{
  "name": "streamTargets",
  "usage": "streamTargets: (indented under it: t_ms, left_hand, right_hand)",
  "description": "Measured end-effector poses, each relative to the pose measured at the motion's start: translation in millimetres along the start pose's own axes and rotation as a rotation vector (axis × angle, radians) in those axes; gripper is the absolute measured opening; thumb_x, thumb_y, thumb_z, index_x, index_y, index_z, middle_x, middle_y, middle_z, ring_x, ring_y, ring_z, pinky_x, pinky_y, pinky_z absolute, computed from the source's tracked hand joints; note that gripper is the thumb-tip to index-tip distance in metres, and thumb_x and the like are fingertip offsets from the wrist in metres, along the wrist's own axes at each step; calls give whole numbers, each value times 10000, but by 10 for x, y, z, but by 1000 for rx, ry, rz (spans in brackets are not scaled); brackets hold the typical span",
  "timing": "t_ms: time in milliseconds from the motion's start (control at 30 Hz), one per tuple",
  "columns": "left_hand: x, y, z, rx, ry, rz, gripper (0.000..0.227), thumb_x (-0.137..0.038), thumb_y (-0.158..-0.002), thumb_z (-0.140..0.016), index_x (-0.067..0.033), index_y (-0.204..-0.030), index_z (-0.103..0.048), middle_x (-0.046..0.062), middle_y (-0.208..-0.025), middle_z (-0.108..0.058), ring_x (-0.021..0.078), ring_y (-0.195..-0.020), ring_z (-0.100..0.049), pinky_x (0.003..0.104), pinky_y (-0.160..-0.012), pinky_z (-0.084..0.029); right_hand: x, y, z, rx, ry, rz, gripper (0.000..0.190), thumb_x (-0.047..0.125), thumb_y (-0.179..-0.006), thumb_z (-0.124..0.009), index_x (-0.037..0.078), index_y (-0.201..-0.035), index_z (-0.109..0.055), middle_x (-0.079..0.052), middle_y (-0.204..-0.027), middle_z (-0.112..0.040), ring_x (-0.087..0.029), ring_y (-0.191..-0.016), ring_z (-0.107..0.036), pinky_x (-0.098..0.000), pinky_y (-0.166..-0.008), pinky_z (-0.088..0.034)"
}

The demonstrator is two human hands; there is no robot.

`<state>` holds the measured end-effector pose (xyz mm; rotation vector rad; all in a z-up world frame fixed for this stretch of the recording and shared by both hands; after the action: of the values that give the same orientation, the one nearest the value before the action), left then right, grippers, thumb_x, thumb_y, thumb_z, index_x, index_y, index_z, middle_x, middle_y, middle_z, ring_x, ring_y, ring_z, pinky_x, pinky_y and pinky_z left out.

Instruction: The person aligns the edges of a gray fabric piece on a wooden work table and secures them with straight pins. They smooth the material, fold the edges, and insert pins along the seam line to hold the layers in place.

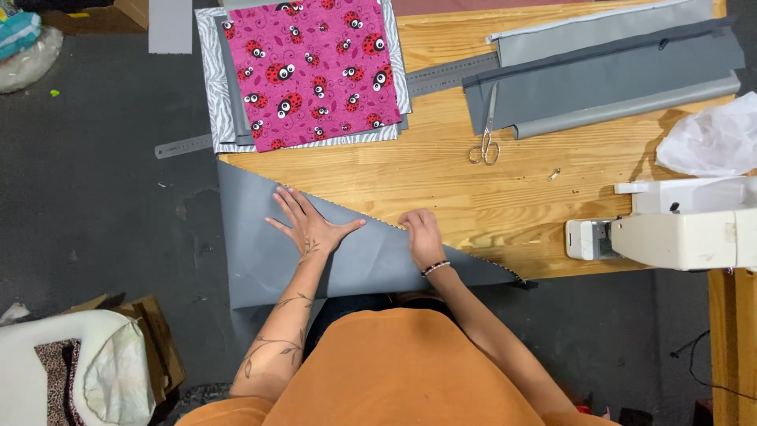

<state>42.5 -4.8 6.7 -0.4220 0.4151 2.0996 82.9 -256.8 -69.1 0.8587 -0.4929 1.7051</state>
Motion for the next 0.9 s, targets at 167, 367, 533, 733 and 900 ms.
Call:
streamTargets:
  t_ms: [167, 367, 533, 733, 900]
  left_hand:
    - [-53, 31, -113, -58, 27, -94, 1420, -625, -496, -909, 20, -1556, -218, 280, -1640, -77, 452, -1527, -11, 743, -1140, 54]
    - [225, 79, -707, -7, 108, -59, 488, -531, -653, -900, -282, -965, -619, -52, -1103, -426, 230, -1142, -433, 461, -944, -322]
    - [195, 192, -1054, -26, 155, -216, 172, -416, -819, -824, -337, -781, -677, -176, -858, -565, 65, -891, -589, 274, -771, -417]
    - [-81, 339, -702, -79, 237, -273, 119, -278, -880, -781, -205, -842, -694, -38, -831, -623, 188, -918, -603, 335, -817, -469]
    - [-316, 469, -599, -23, 224, -516, 188, -232, -836, -795, -162, -1000, -736, 25, -969, -606, 249, -1052, -589, 375, -910, -501]
  right_hand:
    - [203, 17, -124, 118, -80, -85, 100, 220, -1030, -577, 157, -1044, -653, -47, -995, -584, -240, -988, -652, -367, -910, -542]
    - [-27, 45, -245, 176, -151, -270, 80, 166, -922, -712, 105, -970, -690, -78, -861, -649, -191, -866, -688, -318, -795, -598]
    - [-138, 34, -303, 161, -134, -272, 70, 126, -853, -738, 109, -905, -694, -61, -812, -634, -172, -818, -694, -298, -742, -612]
    - [-72, 20, -245, 147, -102, -247, 56, 95, -808, -717, 94, -858, -691, -86, -775, -630, -205, -775, -695, -339, -699, -618]
    - [-56, 3, -227, 147, -93, -272, 43, 125, -814, -697, 94, -844, -690, -80, -772, -638, -195, -765, -694, -349, -696, -609]
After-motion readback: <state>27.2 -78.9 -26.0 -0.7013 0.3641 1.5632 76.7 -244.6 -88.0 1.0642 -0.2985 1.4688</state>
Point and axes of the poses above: each hand's wrist, its own y-axis away from the middle knuckle, its own z-axis out of the back of the hand, x = y × z, the point moved 9 cm from there along -y, towards the middle knuckle
